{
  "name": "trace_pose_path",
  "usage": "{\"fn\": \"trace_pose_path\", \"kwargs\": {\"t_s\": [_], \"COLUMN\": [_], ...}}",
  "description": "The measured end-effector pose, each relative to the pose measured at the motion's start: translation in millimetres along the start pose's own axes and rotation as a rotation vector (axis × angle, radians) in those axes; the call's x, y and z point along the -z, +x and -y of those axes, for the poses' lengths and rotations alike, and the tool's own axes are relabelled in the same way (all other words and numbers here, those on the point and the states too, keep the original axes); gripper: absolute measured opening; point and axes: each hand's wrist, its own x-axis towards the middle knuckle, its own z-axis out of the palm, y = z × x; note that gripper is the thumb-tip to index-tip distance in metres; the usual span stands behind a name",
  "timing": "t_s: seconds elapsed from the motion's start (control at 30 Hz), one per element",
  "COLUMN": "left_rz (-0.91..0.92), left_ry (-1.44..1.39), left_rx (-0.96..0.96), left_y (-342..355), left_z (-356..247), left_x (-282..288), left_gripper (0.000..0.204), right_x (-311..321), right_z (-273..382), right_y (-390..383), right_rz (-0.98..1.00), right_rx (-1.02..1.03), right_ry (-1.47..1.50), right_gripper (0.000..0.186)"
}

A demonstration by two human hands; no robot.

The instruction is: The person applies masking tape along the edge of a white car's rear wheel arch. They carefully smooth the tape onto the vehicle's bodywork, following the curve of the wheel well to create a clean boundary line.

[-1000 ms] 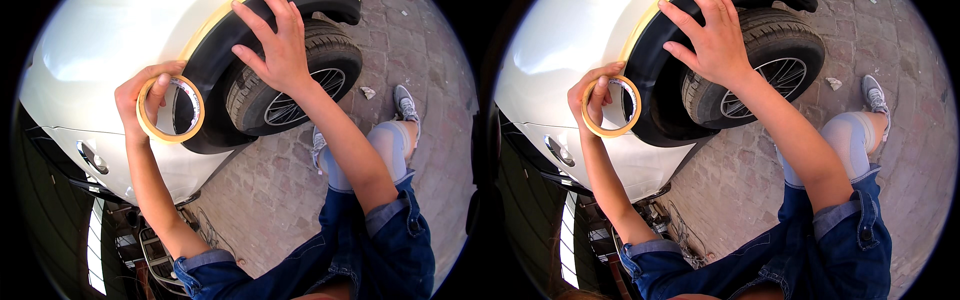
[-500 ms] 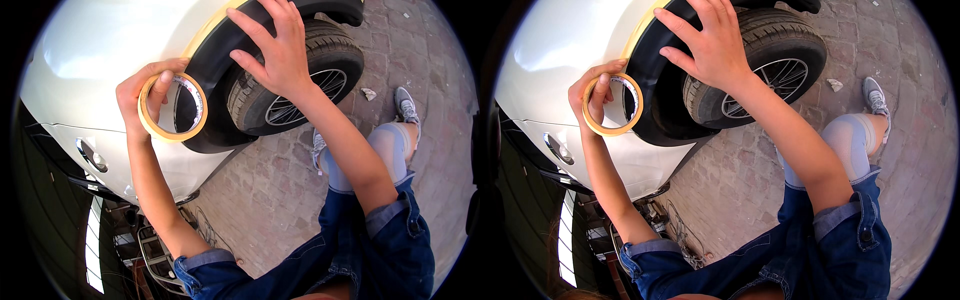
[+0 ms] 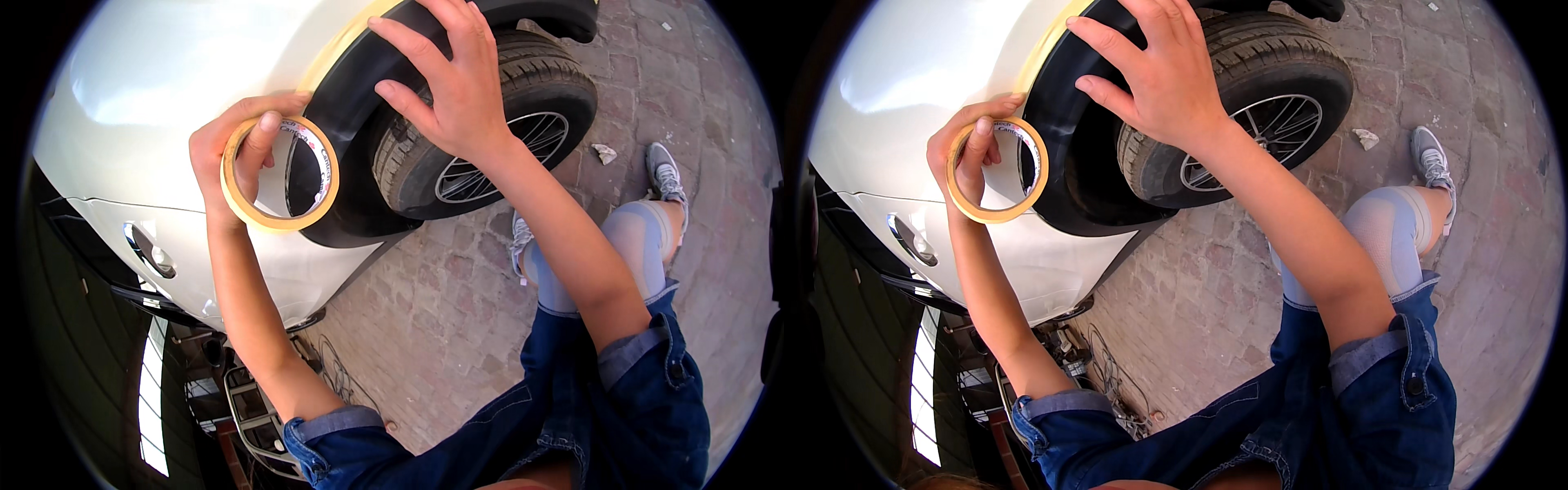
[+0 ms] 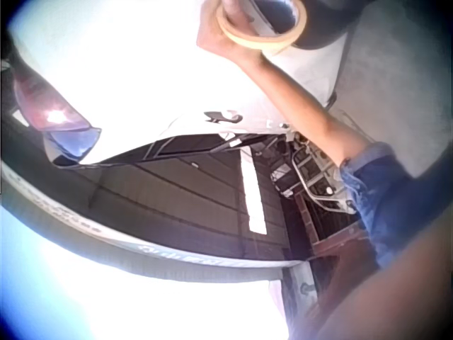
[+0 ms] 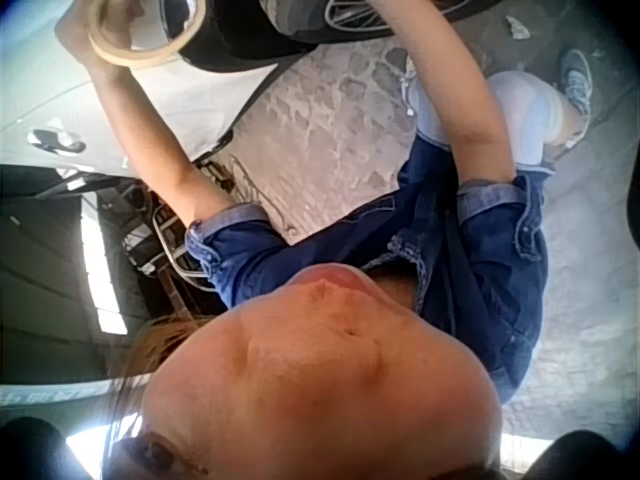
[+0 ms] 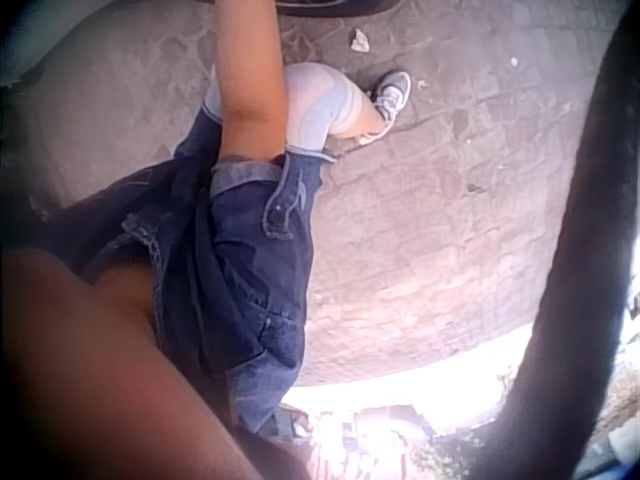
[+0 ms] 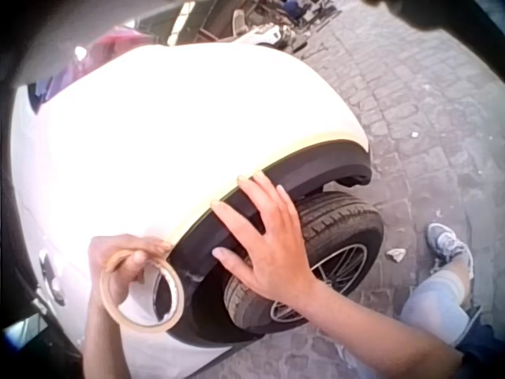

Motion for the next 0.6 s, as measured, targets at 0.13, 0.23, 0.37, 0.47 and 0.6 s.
{"fn": "trace_pose_path", "kwargs": {"t_s": [0.13, 0.23, 0.37, 0.47, 0.6], "left_rz": [-0.02, -0.019, -0.018, -0.02, -0.023], "left_ry": [0.048, 0.059, 0.047, 0.039, 0.037], "left_rx": [-0.008, -0.008, -0.02, -0.02, -0.021], "left_y": [0, 0, -1, 0, 0], "left_z": [1, 2, 2, 0, 1], "left_x": [-4, -4, -3, -3, -4], "left_gripper": [0.019, 0.02, 0.021, 0.021, 0.021], "right_x": [-7, -8, 4, 4, -2], "right_z": [-7, -6, 9, 11, 9], "right_y": [-2, -2, 2, 2, 1], "right_rz": [-0.065, -0.065, 0.063, 0.067, 0.039], "right_rx": [0.063, 0.074, -0.025, -0.01, 0.045], "right_ry": [0.015, 0.02, -0.003, -0.022, 0.005], "right_gripper": [0.06, 0.06, 0.061, 0.061, 0.062]}}
